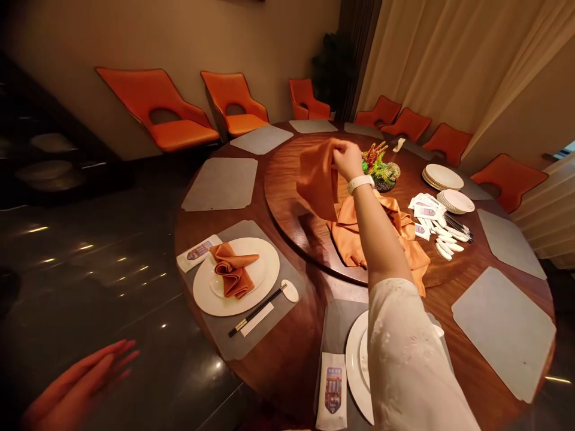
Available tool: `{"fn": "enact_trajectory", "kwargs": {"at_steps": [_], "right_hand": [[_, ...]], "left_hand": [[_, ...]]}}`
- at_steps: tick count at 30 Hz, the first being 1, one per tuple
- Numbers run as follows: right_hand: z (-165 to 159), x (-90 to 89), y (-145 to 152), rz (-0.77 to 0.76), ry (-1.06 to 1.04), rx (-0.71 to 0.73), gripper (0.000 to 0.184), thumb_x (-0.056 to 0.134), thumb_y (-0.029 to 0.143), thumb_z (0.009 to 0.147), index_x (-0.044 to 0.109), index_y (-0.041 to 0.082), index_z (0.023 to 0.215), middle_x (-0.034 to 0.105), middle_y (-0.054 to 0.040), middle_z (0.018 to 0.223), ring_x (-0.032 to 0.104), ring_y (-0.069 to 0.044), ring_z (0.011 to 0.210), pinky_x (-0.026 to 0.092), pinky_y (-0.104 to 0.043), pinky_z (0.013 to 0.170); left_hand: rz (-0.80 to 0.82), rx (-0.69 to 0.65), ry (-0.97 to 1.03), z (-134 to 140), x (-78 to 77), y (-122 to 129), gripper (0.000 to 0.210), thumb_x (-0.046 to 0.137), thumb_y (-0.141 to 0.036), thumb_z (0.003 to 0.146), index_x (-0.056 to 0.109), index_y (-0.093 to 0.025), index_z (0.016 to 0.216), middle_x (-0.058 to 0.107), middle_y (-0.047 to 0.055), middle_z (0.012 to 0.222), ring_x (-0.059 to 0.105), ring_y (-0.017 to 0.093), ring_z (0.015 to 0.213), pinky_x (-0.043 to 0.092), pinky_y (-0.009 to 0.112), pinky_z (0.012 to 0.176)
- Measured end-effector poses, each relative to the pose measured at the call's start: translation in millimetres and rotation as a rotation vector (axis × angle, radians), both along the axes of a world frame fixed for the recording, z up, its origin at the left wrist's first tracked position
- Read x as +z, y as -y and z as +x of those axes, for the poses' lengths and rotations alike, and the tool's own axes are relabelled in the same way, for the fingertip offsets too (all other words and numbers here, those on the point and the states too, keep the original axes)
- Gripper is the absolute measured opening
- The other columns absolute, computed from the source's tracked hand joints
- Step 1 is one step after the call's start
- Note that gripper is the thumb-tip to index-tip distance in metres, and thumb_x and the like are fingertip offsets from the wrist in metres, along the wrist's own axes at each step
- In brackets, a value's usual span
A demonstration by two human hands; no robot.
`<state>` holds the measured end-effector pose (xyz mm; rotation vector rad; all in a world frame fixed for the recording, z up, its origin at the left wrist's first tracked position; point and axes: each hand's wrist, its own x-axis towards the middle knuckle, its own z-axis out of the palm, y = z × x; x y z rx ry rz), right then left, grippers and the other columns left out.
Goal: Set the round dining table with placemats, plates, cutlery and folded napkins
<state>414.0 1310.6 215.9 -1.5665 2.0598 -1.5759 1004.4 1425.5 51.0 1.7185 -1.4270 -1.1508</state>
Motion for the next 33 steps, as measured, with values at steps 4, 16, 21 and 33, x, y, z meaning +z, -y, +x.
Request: {"fn": "enact_trajectory", "kwargs": {"at_steps": [4, 16, 21, 33], "right_hand": [[58, 95.7, -72, -0.140, -0.018, -0.005, 0.012, 0.063, 0.018, 0.084, 0.056, 0.017, 0.073, 0.049, 0.0046, 0.061, 0.056, -0.010, 0.064, 0.059, -0.029, 0.069], [380, 126.1, -332, 0.368, -0.934, 0.300, 0.016, 0.050, 0.008, 0.085, 0.059, 0.018, 0.094, 0.066, -0.0058, 0.090, 0.060, -0.020, 0.080, 0.047, -0.032, 0.075], [435, 87.5, -433, 0.377, -0.864, 0.437, 0.026, 0.043, 0.009, 0.092, 0.055, 0.017, 0.114, 0.061, -0.0101, 0.101, 0.058, -0.019, 0.083, 0.046, -0.031, 0.074], [396, 5.4, -595, 0.383, -0.101, 0.341, 0.025, 0.057, 0.007, 0.071, 0.061, 0.017, 0.093, 0.067, -0.0028, 0.088, 0.061, -0.017, 0.080, 0.047, -0.028, 0.073]], "left_hand": [[0.079, -0.087, -0.269, -34, 46.2, -14, 0.051, 0.074, -0.071, 0.054, 0.074, -0.030, 0.085, 0.076, 0.002, 0.102, 0.069, 0.034, 0.105, 0.059, 0.047, 0.088], [-0.606, -0.724, -0.611, -95, 152.4, -145, 0.064, 0.079, -0.030, 0.069, 0.053, -0.025, 0.127, 0.059, 0.009, 0.129, 0.059, 0.025, 0.117, 0.052, 0.037, 0.094], [-0.570, -1.085, -0.463, -59, 156.5, -209, 0.012, 0.067, -0.021, 0.074, 0.065, -0.017, 0.085, 0.068, 0.004, 0.087, 0.064, 0.020, 0.082, 0.052, 0.030, 0.071], [-0.429, -0.941, -0.411, 30, 154.1, -316, 0.028, 0.071, -0.026, 0.076, 0.059, -0.021, 0.100, 0.068, 0.001, 0.082, 0.066, 0.015, 0.071, 0.052, 0.025, 0.064]]}}
